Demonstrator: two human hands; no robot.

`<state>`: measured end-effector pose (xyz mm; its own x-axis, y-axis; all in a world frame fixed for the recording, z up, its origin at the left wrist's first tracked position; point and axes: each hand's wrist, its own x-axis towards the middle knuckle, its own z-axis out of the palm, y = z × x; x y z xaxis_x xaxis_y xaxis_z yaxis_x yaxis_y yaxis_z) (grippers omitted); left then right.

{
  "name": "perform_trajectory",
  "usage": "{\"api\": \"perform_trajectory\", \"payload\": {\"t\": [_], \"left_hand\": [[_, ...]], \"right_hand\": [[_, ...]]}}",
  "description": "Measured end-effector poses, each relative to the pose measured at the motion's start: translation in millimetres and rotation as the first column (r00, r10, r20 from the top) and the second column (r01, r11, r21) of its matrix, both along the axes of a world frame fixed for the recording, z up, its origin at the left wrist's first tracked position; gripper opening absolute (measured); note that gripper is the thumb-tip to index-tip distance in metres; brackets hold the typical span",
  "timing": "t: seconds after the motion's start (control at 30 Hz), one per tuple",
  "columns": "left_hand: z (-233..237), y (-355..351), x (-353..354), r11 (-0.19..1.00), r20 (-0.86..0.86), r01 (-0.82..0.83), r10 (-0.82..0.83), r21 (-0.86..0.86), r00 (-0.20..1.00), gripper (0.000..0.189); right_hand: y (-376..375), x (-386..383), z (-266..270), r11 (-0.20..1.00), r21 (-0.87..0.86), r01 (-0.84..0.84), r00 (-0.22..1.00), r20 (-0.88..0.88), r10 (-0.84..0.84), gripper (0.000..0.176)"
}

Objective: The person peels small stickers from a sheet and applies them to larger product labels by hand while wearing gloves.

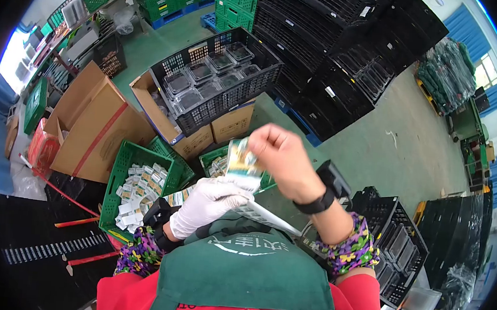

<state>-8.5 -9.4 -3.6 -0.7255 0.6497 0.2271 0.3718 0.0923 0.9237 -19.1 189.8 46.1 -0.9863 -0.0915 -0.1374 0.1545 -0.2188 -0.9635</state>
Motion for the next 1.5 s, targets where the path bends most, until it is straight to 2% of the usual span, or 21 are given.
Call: {"api": "perform_trajectory", "payload": {"t": [0.03, 0.07, 0.17, 0.3, 0.43, 0.57, 0.7, 0.77, 0.83, 0.87, 0.9, 0.93, 0.97, 1.03, 1.1, 1.17, 1.23, 1.27, 1.3, 1.37, 1.5], "left_hand": [[-3.3, 1.0, 1.8, 0.999, -0.016, 0.046, -0.046, 0.026, 0.999, 0.015], [-0.7, -2.5, 4.2, 0.989, 0.065, 0.112, -0.106, -0.099, 0.992, 0.015], [-8.2, -0.4, 18.7, 0.991, 0.184, 0.077, -0.056, -0.112, 0.981, 0.015], [-7.3, -5.6, 15.6, 0.985, 0.044, -0.142, 0.146, -0.093, 0.988, 0.017], [5.5, -6.7, 10.4, 0.973, 0.078, -0.228, 0.230, -0.035, 0.970, 0.017], [2.4, -4.9, 10.1, 0.967, 0.119, -0.255, 0.256, -0.021, 0.959, 0.016], [2.9, -2.9, 9.4, 0.978, 0.067, -0.210, 0.211, -0.012, 0.975, 0.016], [5.3, -3.4, 10.2, 0.978, 0.141, -0.210, 0.210, -0.017, 0.967, 0.016], [5.5, -3.2, 8.2, 0.977, 0.214, -0.211, 0.211, -0.024, 0.954, 0.016], [4.5, -2.3, 4.5, 0.985, -0.005, -0.174, 0.175, 0.014, 0.985, 0.016], [3.5, -1.8, 2.4, 0.991, -0.224, -0.129, 0.135, 0.043, 0.965, 0.016], [2.8, -0.2, 3.1, 0.991, -0.225, -0.127, 0.133, 0.043, 0.965, 0.016], [2.3, 2.7, 5.2, 0.990, -0.142, -0.104, 0.116, 0.092, 0.983, 0.016], [0.6, 2.9, 10.4, 0.986, -0.059, -0.084, 0.094, 0.140, 0.994, 0.016], [-1.9, -1.8, 18.3, 0.988, 0.225, 0.081, -0.049, -0.134, 0.973, 0.017], [-14.6, 1.2, 23.9, 0.997, 0.116, 0.051, -0.044, -0.057, 0.992, 0.018], [-12.6, -0.5, 24.4, 0.997, 0.256, -0.018, 0.037, -0.075, 0.966, 0.018], [-14.6, 1.8, 22.5, 0.992, 0.119, -0.128, 0.126, 0.008, 0.985, 0.018], [-3.3, 0.6, 20.3, 0.987, 0.160, -0.153, 0.158, -0.045, 0.974, 0.017], [-5.9, -0.8, 15.1, 0.977, -0.052, -0.204, 0.200, -0.069, 0.978, 0.017], [-8.9, 2.4, 12.7, 0.971, -0.188, -0.233, 0.218, -0.060, 0.958, 0.021]], "right_hand": [[4.1, -13.2, 0.5, 0.996, -0.022, 0.083, 0.996, -0.030, -0.083, 0.012], [19.1, -25.9, 1.1, 0.993, -0.092, 0.081, 0.997, -0.009, -0.082, 0.013], [35.6, -46.7, 2.6, 0.983, -0.097, 0.156, 0.980, -0.110, -0.166, 0.014], [20.6, -17.4, -6.2, 0.980, 0.182, 0.084, 0.996, -0.030, -0.080, 0.013], [3.8, 19.6, -15.6, 0.919, 0.393, -0.016, 1.000, 0.022, 0.008, 0.014], [-10.0, 30.3, -30.3, 0.922, 0.388, 0.010, 1.000, 0.004, -0.012, 0.018], [-16.3, 32.6, -20.1, 0.768, 0.637, 0.066, 0.997, -0.080, -0.020, 0.022], [-16.0, 30.6, -18.9, 0.555, 0.779, 0.292, 0.942, -0.334, -0.028, 0.025], [-7.5, 26.9, -17.0, 0.634, 0.758, 0.154, 0.979, -0.203, 0.005, 0.025], [-3.2, 24.9, -15.9, 0.702, 0.712, 0.016, 0.996, -0.072, 0.051, 0.025], [0.4, 22.4, -21.7, 0.703, 0.711, 0.017, 0.996, -0.073, 0.050, 0.025], [4.7, 18.9, -32.9, 0.828, 0.552, -0.098, 0.987, -0.056, 0.154, 0.023], [7.7, 15.5, -38.4, 0.904, 0.369, -0.217, 0.964, -0.061, 0.257, 0.022], [11.5, 5.6, -23.6, 0.981, 0.175, -0.084, 0.995, -0.047, 0.093, 0.017], [15.1, -4.1, -3.3, 1.000, 0.001, 0.014, 1.000, 0.021, -0.014, 0.019], [22.4, -10.1, -10.7, 0.999, 0.049, 0.013, 0.999, 0.029, -0.014, 0.022], [17.3, -5.6, -16.2, 0.956, 0.173, 0.236, 0.971, -0.074, -0.227, 0.024], [14.0, 0.6, -16.4, 0.936, 0.228, 0.270, 0.963, -0.078, -0.259, 0.027], [11.3, 7.9, -20.2, 0.920, 0.317, 0.232, 0.972, -0.116, -0.205, 0.029], [1.2, 25.2, -14.7, 0.919, 0.379, 0.107, 0.993, -0.093, -0.077, 0.029], [-18.4, 36.2, -13.4, 0.897, 0.423, 0.128, 0.989, -0.121, -0.084, 0.026]]}}
